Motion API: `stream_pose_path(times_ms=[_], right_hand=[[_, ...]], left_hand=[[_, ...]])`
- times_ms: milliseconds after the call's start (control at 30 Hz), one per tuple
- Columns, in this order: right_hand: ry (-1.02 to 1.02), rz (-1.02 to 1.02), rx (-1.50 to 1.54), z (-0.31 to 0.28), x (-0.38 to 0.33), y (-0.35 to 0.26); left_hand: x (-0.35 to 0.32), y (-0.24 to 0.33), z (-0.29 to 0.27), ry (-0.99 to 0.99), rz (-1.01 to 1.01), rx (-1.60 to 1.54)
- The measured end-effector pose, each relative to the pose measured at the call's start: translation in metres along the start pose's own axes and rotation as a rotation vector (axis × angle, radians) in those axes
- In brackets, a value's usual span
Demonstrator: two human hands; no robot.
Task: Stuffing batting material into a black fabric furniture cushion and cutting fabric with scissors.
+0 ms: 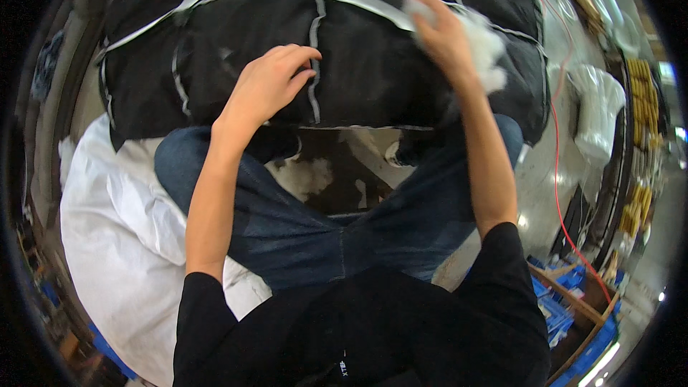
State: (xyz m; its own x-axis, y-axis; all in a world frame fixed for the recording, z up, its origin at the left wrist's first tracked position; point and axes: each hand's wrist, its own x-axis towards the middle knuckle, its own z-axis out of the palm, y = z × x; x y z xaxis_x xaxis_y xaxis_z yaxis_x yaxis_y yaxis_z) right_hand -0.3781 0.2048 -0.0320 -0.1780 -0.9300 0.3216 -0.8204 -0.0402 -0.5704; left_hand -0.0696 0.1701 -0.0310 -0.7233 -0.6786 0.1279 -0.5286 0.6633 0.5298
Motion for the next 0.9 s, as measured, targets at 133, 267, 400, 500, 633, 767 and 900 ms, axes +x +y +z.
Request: stream_pose_path(times_ms=[133, 267, 400, 500, 633, 767, 900], right_hand=[[-0.168, 0.225, 0.956, 0.003, -0.018, -0.083], [-0.235, 0.275, 1.301, 0.009, -0.04, -0.116], [-0.352, 0.372, 1.597, -0.013, -0.037, -0.107], [-0.405, 0.39, 1.695, -0.022, -0.038, -0.113], [-0.338, 0.192, 1.83, -0.038, -0.044, -0.09], [-0.066, 0.354, 1.958, -0.064, -0.021, -0.079], [0.009, 0.28, 1.794, -0.069, -0.016, -0.031]], left_hand=[[0.011, 0.036, 0.008, 0.179, 0.182, -0.314], [0.029, 0.072, 0.045, 0.262, 0.084, -0.874], [0.034, 0.071, 0.058, 0.018, -0.079, -0.946], [0.039, 0.07, 0.093, 0.237, 0.188, -0.596], [0.057, 0.074, 0.071, 0.388, 0.223, -0.597], [0.071, 0.011, 0.011, 0.652, -0.139, -0.93], [0.076, -0.039, -0.043, 0.943, -0.143, -1.174]])
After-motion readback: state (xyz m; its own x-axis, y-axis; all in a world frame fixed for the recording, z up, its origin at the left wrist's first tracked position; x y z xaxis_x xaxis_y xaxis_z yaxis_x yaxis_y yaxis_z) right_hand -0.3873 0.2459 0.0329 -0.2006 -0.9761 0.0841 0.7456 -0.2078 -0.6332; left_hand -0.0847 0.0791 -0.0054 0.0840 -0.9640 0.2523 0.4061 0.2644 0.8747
